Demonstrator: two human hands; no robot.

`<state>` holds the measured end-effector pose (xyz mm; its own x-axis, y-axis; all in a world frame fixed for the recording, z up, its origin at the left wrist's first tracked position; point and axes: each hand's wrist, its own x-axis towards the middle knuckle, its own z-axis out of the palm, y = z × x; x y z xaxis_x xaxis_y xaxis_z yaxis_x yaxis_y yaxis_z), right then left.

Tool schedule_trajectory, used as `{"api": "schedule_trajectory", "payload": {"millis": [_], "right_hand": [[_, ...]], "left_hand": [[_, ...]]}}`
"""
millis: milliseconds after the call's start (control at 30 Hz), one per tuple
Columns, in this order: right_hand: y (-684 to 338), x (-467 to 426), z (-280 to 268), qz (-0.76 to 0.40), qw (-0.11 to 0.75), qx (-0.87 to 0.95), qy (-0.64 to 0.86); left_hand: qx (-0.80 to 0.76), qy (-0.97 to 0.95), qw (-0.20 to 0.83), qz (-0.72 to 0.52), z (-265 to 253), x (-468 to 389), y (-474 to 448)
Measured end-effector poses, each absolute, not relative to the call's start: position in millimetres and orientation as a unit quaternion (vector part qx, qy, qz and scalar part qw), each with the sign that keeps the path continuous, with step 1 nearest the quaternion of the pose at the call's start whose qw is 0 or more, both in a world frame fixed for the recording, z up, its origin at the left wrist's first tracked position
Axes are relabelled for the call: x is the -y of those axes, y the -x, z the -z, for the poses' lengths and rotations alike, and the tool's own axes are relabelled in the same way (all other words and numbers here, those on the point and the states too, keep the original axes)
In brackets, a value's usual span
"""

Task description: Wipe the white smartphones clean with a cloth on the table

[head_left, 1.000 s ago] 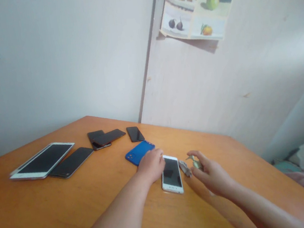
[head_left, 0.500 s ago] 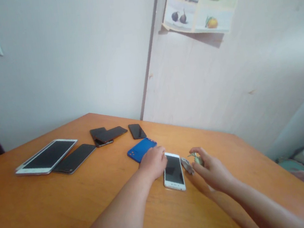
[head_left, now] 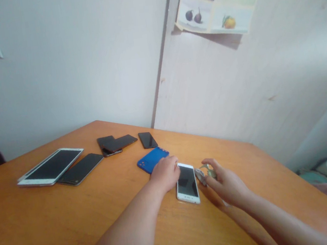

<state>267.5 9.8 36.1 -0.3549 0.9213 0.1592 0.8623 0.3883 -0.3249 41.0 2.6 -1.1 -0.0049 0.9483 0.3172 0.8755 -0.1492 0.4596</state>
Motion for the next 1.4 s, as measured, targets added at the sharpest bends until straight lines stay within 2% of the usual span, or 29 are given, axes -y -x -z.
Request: {"api": "schedule_trajectory", "payload": {"millis": [200,1400], "right_hand": [[-270.7,-11.3,-39.0,-0.092,0.168,0.816,0.545],[-271.8,-13.5,-46.8,-0.015,0.080,0.833,0.547]], "left_hand": [[-0.650,-0.702,0.065,-0.286,1.2,-2.5,-41.5],[-0.637,-0.713,0.036,-0.292,8.4,-6.7,-39.5]]}}
